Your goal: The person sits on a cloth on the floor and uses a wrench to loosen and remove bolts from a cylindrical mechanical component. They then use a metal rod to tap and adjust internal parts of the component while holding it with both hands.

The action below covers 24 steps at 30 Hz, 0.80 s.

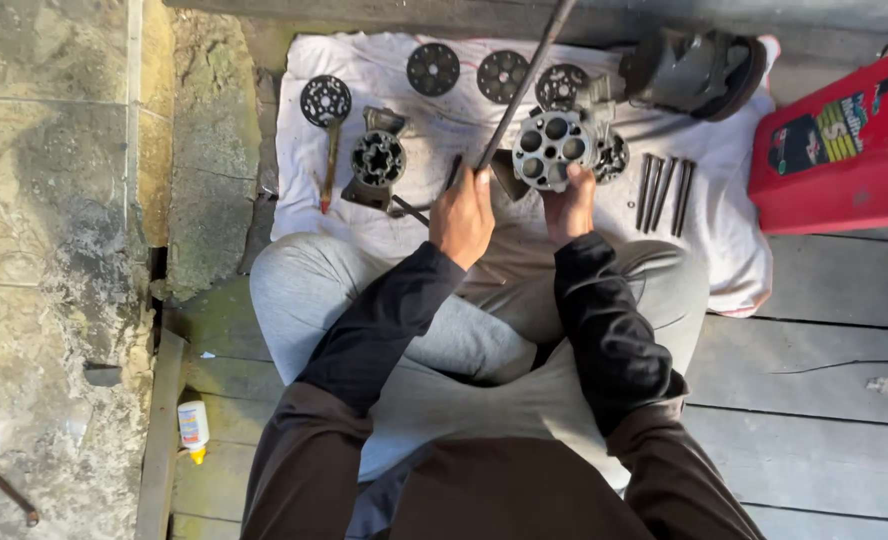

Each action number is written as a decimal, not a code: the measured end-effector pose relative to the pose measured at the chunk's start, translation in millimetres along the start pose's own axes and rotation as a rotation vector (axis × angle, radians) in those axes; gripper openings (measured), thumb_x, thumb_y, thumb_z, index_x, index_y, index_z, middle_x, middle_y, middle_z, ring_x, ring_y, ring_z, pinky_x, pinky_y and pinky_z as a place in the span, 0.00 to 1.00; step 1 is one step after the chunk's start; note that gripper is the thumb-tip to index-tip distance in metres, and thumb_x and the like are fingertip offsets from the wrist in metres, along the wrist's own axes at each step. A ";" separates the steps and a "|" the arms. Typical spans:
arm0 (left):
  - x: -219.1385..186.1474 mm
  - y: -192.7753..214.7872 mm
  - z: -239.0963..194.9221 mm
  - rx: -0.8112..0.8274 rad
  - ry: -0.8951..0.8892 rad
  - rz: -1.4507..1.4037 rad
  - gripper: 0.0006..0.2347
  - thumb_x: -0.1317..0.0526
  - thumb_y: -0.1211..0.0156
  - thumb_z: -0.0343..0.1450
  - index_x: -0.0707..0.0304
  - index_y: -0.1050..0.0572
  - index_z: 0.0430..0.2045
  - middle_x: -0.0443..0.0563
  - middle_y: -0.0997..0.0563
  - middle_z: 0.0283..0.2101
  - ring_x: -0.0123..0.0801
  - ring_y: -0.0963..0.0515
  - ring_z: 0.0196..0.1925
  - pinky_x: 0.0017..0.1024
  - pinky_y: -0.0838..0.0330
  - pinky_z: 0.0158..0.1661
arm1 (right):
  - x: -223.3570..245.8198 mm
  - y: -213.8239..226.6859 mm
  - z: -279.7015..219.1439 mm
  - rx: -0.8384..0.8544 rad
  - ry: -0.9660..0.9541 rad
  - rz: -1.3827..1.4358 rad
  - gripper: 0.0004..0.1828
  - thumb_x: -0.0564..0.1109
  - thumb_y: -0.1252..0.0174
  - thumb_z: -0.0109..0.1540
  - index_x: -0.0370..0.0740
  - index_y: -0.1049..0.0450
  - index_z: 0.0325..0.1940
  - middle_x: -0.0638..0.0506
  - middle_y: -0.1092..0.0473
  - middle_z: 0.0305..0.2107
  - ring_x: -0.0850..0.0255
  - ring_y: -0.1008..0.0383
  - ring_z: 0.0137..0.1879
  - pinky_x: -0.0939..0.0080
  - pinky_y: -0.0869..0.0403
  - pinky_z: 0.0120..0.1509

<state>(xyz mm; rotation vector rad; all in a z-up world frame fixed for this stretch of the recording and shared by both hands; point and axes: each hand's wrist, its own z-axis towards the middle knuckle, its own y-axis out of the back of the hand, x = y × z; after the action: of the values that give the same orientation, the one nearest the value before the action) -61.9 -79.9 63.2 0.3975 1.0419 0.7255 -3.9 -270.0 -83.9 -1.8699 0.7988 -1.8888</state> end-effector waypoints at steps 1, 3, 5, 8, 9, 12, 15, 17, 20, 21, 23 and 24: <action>7.6 -5.9 2.6 -0.144 -0.067 0.030 0.13 0.60 0.56 0.79 0.74 0.26 0.38 0.64 0.23 0.20 0.57 0.19 0.23 0.41 0.28 0.20 | -1.4 -0.1 5.9 0.004 0.008 0.021 0.29 0.56 0.44 0.65 0.42 0.33 0.66 0.39 0.35 0.60 0.43 0.33 0.63 0.29 0.34 0.70; 2.5 -5.7 -19.3 -0.240 -0.110 0.058 0.12 0.60 0.54 0.78 0.73 0.25 0.39 0.60 0.23 0.23 0.54 0.19 0.25 0.35 0.25 0.22 | -6.3 21.0 -22.4 -0.037 -0.014 0.040 0.28 0.56 0.45 0.67 0.39 0.34 0.67 0.35 0.38 0.63 0.40 0.34 0.65 0.27 0.38 0.72; -1.1 -0.4 -0.3 -0.068 -0.068 0.117 0.12 0.57 0.53 0.78 0.66 0.23 0.37 0.62 0.20 0.22 0.55 0.16 0.26 0.40 0.25 0.21 | -10.7 25.6 3.7 -0.015 0.028 -0.016 0.29 0.55 0.42 0.65 0.43 0.33 0.68 0.40 0.33 0.60 0.45 0.31 0.64 0.30 0.34 0.70; -3.8 1.5 -6.3 -0.052 0.140 0.025 0.14 0.57 0.58 0.81 0.68 0.25 0.38 0.70 0.21 0.22 0.61 0.17 0.27 0.51 0.25 0.26 | -5.3 27.0 -7.2 -0.034 -0.063 0.013 0.33 0.60 0.44 0.63 0.42 0.33 0.68 0.38 0.34 0.62 0.40 0.33 0.65 0.27 0.36 0.71; 4.9 4.1 -1.5 -0.030 0.154 0.022 0.14 0.57 0.58 0.81 0.68 0.25 0.38 0.70 0.21 0.22 0.61 0.17 0.27 0.51 0.25 0.26 | 1.1 15.9 -9.6 -0.055 -0.077 0.008 0.33 0.60 0.44 0.63 0.42 0.33 0.68 0.38 0.34 0.62 0.40 0.33 0.65 0.27 0.36 0.71; 25.6 11.5 19.8 -0.075 0.356 -0.207 0.18 0.51 0.65 0.81 0.65 0.29 0.39 0.74 0.19 0.29 0.70 0.19 0.38 0.58 0.26 0.35 | 27.2 -21.3 -2.7 0.018 -0.047 0.119 0.31 0.59 0.43 0.63 0.41 0.31 0.66 0.40 0.31 0.58 0.42 0.30 0.62 0.31 0.31 0.69; 30.6 20.2 13.2 -0.023 0.439 -0.308 0.23 0.41 0.56 0.78 0.67 0.29 0.37 0.76 0.19 0.33 0.70 0.18 0.41 0.55 0.23 0.38 | 48.0 -51.8 -20.4 -0.078 -0.227 0.302 0.39 0.60 0.40 0.54 0.40 0.31 0.66 0.40 0.29 0.57 0.41 0.29 0.60 0.27 0.31 0.67; 27.9 11.3 15.7 0.142 0.539 -0.432 0.26 0.36 0.38 0.68 0.62 0.33 0.33 0.68 0.19 0.31 0.64 0.17 0.37 0.49 0.24 0.38 | 61.2 -74.0 -19.5 -0.066 -0.267 0.308 0.42 0.63 0.40 0.50 0.41 0.29 0.64 0.40 0.27 0.55 0.43 0.27 0.56 0.30 0.30 0.64; 14.7 1.0 16.0 0.297 0.601 -0.430 0.31 0.33 0.32 0.62 0.60 0.36 0.34 0.58 0.20 0.24 0.52 0.15 0.31 0.38 0.24 0.32 | 50.3 -50.3 -18.9 0.041 -0.281 0.291 0.37 0.59 0.39 0.50 0.42 0.27 0.60 0.43 0.25 0.50 0.49 0.26 0.50 0.35 0.26 0.60; 9.5 1.2 14.3 0.304 0.605 -0.434 0.31 0.33 0.32 0.62 0.60 0.36 0.34 0.58 0.20 0.24 0.52 0.15 0.31 0.38 0.24 0.32 | 47.2 -46.8 -22.6 0.034 -0.282 0.287 0.37 0.59 0.39 0.50 0.42 0.27 0.60 0.43 0.25 0.50 0.49 0.26 0.50 0.35 0.26 0.60; 3.3 5.0 18.1 0.342 0.608 -0.461 0.34 0.36 0.25 0.56 0.64 0.36 0.37 0.72 0.18 0.45 0.66 0.19 0.52 0.52 0.25 0.49 | 37.5 -46.9 -21.5 0.072 -0.311 0.341 0.34 0.56 0.40 0.50 0.42 0.26 0.58 0.43 0.25 0.48 0.51 0.24 0.49 0.45 0.23 0.58; 7.4 3.9 14.8 0.340 0.609 -0.460 0.34 0.36 0.25 0.56 0.64 0.36 0.37 0.72 0.18 0.45 0.66 0.19 0.52 0.52 0.25 0.49 | 46.2 -57.4 -25.0 0.074 -0.313 0.341 0.34 0.56 0.40 0.50 0.42 0.26 0.58 0.43 0.25 0.48 0.51 0.24 0.49 0.45 0.23 0.58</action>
<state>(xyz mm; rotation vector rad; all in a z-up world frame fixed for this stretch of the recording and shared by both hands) -47.9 -71.3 67.8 0.2094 1.7728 0.2448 -23.7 -250.7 -11.2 -1.7899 0.8629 -1.3617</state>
